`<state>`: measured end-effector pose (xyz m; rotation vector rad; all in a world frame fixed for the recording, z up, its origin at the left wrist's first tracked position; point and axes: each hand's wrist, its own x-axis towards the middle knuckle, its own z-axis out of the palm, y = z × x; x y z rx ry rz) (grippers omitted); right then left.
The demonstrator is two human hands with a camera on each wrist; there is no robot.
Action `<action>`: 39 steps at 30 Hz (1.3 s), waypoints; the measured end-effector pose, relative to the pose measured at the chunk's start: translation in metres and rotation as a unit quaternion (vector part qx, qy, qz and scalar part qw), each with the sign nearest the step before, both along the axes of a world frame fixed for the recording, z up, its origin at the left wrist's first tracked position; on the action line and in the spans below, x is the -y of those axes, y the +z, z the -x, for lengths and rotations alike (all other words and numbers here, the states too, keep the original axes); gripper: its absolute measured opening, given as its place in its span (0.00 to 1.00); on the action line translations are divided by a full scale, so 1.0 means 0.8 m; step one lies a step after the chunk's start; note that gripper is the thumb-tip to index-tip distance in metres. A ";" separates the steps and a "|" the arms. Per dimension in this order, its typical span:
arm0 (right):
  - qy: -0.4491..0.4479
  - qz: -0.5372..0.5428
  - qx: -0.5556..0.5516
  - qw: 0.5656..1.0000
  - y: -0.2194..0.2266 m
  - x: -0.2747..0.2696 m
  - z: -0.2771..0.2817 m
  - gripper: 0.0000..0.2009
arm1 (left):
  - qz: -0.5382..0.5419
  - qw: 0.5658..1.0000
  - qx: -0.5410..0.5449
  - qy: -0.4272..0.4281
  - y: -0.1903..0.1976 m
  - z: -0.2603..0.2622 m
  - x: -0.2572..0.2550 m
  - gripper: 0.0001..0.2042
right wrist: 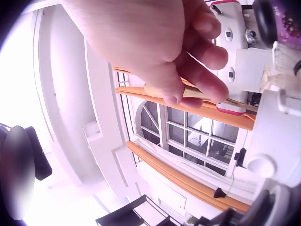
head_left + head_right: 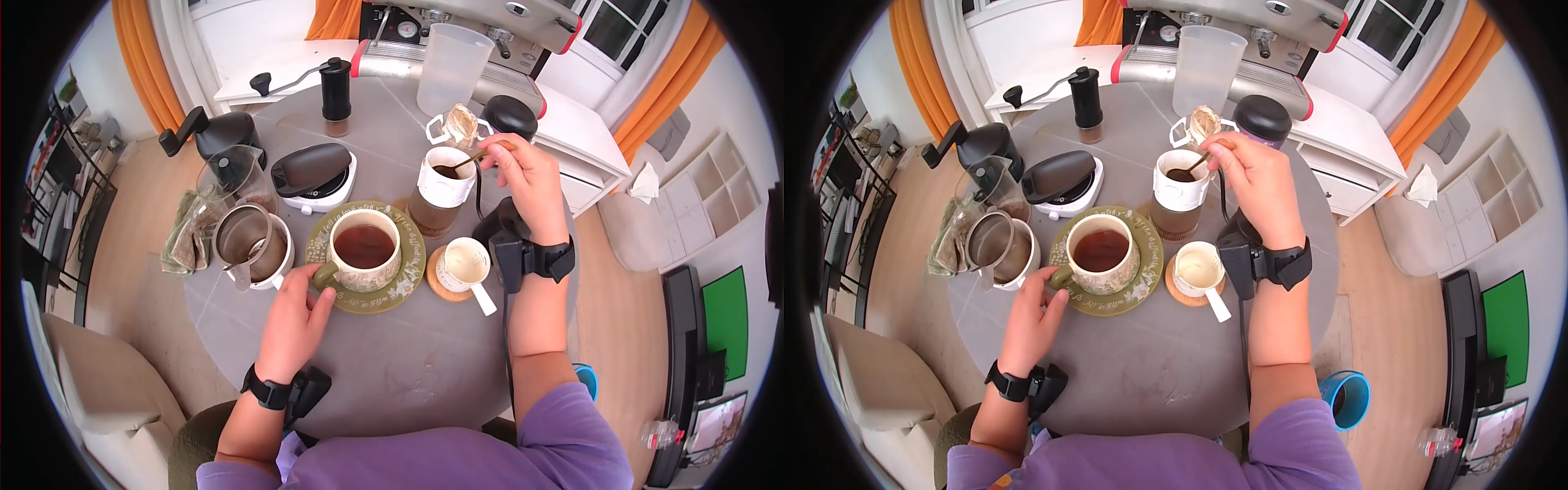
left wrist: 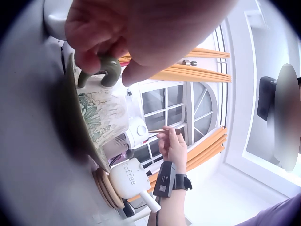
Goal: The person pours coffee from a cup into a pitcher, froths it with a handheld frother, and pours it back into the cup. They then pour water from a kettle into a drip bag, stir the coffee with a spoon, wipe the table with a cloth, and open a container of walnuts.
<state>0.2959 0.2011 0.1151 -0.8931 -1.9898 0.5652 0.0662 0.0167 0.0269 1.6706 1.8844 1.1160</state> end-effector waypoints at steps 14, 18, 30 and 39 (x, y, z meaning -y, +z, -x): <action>0.006 -0.011 -0.001 1.000 -0.003 -0.001 0.003 0.08 | 0.079 0.927 0.367 -0.008 -0.027 -0.004 -0.024 0.11; -0.009 0.002 0.025 1.000 -0.004 -0.004 -0.002 0.08 | 0.058 0.925 0.376 -0.001 -0.021 -0.011 -0.030 0.12; -0.014 -0.021 0.015 1.000 -0.007 -0.006 -0.003 0.10 | -0.064 0.889 0.454 0.000 0.013 -0.010 -0.049 0.13; 0.012 -0.031 0.005 0.999 -0.004 -0.001 -0.002 0.08 | -0.106 0.906 0.409 -0.009 0.079 0.006 -0.106 0.12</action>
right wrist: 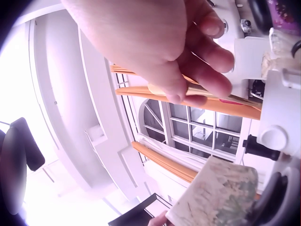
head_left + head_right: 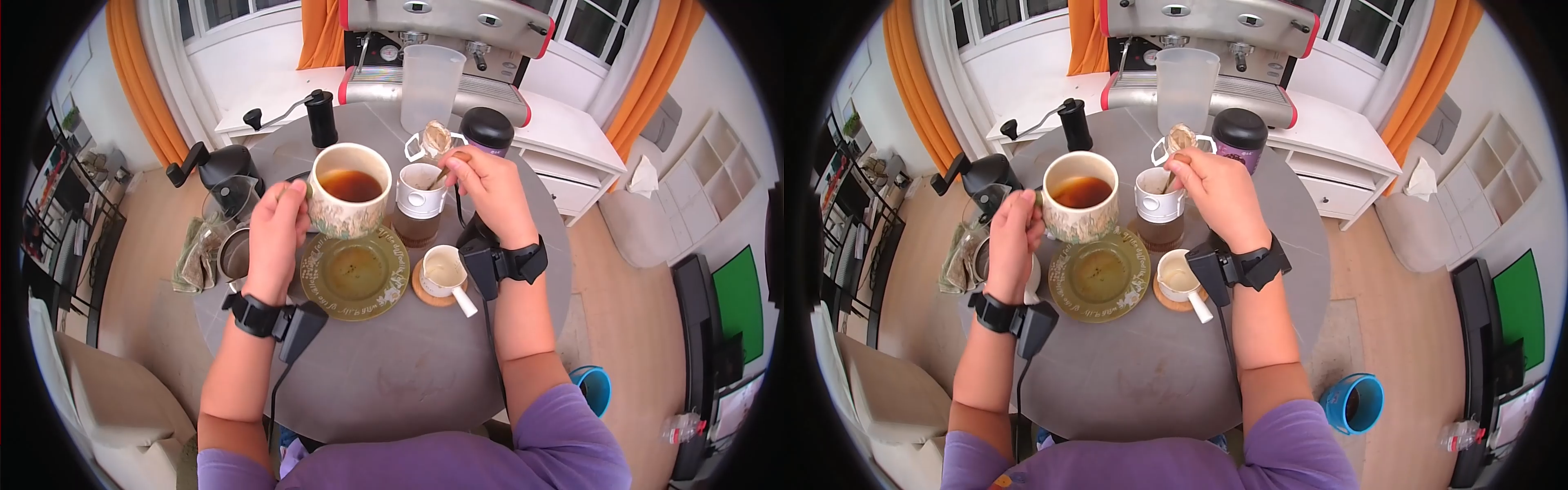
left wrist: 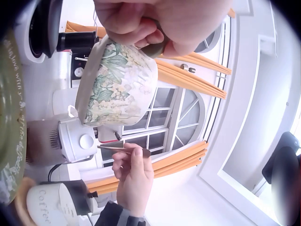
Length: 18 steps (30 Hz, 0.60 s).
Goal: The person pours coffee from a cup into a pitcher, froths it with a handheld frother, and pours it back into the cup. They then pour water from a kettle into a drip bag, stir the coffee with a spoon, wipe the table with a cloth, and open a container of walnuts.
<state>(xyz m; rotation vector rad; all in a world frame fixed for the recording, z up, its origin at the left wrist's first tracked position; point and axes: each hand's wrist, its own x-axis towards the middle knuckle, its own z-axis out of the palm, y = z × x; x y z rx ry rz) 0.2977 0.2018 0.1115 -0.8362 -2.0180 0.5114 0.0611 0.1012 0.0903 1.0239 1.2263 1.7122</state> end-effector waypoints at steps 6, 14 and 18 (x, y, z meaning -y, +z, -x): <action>0.023 0.025 -0.011 0.999 0.006 0.002 -0.005 0.08 | 0.007 0.998 -0.062 -0.012 0.027 0.002 -0.043 0.13; 0.032 0.031 -0.017 0.999 0.006 0.002 -0.007 0.09 | 0.014 0.989 -0.147 0.011 0.027 -0.005 -0.068 0.15; 0.028 -0.004 0.046 0.999 0.003 0.000 -0.001 0.08 | 0.003 0.984 -0.177 0.013 0.023 -0.003 -0.076 0.15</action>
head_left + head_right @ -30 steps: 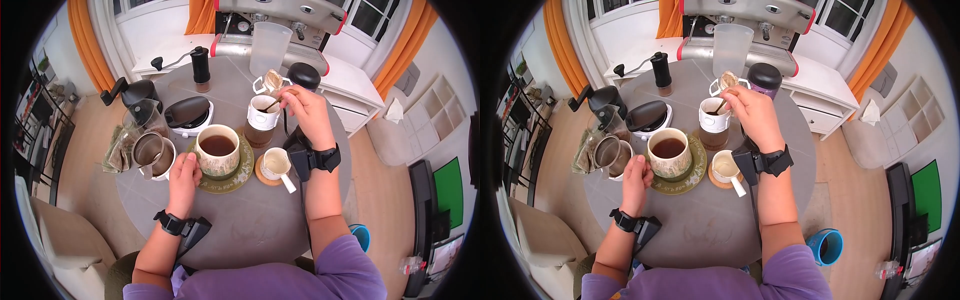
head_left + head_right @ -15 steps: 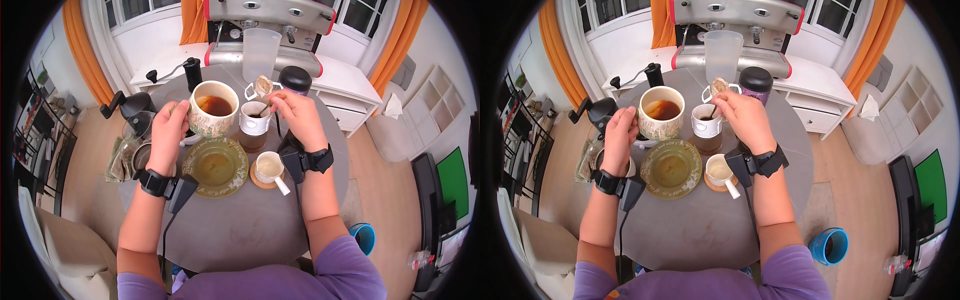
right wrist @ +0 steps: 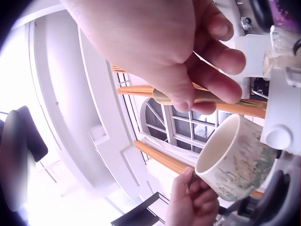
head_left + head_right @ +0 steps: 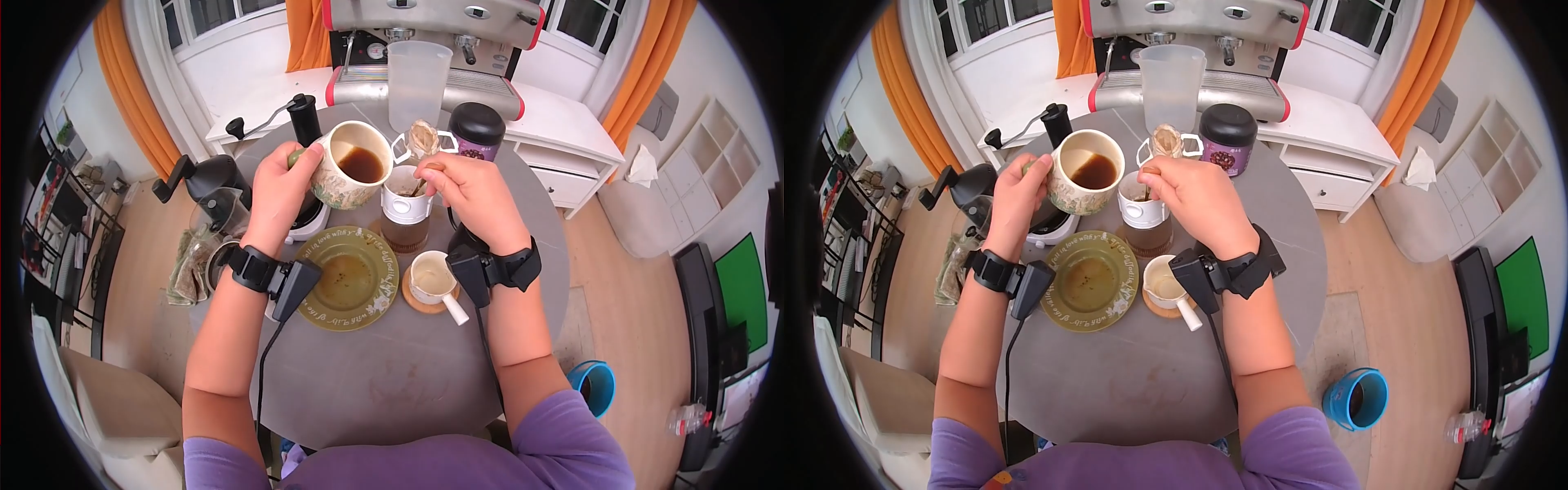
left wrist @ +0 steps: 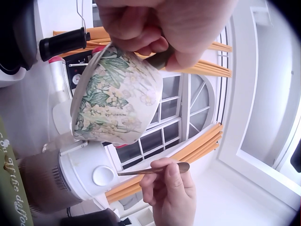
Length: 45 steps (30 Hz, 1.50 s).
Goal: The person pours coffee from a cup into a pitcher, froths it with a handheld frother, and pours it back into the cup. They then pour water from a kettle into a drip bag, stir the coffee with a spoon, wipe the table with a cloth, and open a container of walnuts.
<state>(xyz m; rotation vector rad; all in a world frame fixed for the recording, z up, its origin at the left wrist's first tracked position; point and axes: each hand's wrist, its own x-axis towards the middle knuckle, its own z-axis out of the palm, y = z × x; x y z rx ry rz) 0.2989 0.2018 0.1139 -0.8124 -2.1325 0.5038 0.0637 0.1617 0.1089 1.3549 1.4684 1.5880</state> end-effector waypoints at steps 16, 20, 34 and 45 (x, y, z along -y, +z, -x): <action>0.009 -0.026 -0.011 1.000 -0.004 -0.003 0.000 0.08 | -0.020 0.995 -0.094 0.027 -0.001 0.004 -0.015 0.17; -0.019 0.025 -0.048 0.998 0.002 0.002 -0.003 0.09 | -0.020 0.992 -0.123 0.027 0.000 0.003 -0.017 0.18; -0.056 0.040 -0.107 0.992 0.008 0.001 -0.014 0.09 | -0.091 0.919 -0.381 0.029 0.041 -0.021 -0.014 0.17; -0.072 0.019 -0.094 0.993 0.012 0.004 -0.015 0.09 | -0.137 0.866 -0.481 -0.004 0.056 -0.042 -0.011 0.12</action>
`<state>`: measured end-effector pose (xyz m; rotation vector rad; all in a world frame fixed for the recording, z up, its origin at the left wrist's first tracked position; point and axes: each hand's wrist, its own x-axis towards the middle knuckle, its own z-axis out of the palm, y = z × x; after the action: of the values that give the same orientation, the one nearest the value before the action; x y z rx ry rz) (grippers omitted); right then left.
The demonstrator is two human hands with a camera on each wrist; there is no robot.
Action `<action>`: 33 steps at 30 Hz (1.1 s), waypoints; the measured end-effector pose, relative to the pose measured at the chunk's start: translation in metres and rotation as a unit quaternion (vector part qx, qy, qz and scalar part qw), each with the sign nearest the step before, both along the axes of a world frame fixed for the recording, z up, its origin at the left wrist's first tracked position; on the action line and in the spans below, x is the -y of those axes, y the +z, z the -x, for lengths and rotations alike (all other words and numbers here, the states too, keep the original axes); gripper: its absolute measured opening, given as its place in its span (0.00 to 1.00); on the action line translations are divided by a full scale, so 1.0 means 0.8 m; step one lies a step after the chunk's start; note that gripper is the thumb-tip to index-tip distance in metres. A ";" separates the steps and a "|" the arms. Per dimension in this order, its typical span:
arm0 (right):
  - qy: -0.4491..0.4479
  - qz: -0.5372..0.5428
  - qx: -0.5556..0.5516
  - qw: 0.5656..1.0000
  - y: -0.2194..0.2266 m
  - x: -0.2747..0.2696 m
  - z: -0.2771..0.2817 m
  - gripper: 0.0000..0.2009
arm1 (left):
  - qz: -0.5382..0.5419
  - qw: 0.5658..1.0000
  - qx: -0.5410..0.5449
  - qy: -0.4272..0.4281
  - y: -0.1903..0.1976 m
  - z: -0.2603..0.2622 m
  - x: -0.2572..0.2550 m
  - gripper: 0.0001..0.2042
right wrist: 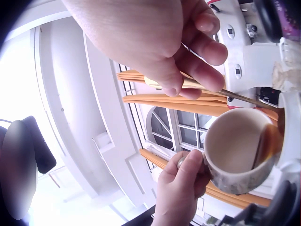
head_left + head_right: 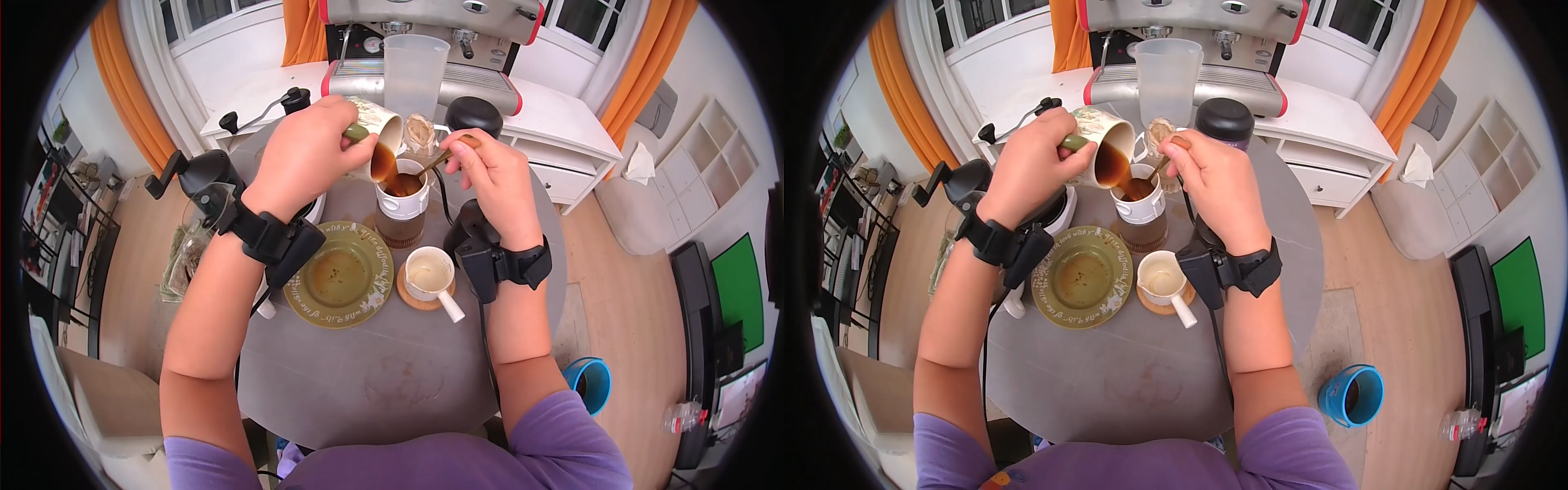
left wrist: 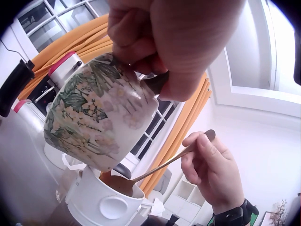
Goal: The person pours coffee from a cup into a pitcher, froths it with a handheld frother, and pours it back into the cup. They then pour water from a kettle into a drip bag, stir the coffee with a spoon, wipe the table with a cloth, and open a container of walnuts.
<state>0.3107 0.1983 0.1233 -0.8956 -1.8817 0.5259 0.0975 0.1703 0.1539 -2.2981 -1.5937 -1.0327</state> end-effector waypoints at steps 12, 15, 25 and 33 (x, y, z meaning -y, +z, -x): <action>-0.013 -0.025 0.020 0.999 -0.002 -0.002 0.001 0.09 | -0.114 0.966 -0.224 -0.055 -0.004 -0.021 0.006 0.11; 0.003 -0.050 0.018 0.999 -0.004 -0.003 0.002 0.08 | -0.124 0.961 -0.231 -0.085 -0.006 -0.023 0.007 0.11; -0.007 -0.028 0.027 0.999 0.001 0.003 0.002 0.09 | -0.170 0.951 -0.233 -0.115 -0.010 -0.018 0.011 0.11; 0.062 -0.009 0.070 0.996 -0.016 -0.009 0.013 0.09 | -0.137 0.980 0.144 0.024 -0.048 0.002 0.035 0.10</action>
<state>0.3001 0.2055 0.1108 -0.8260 -2.0758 0.5310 0.0963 0.1424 0.1157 -1.9893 -1.4795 -1.5246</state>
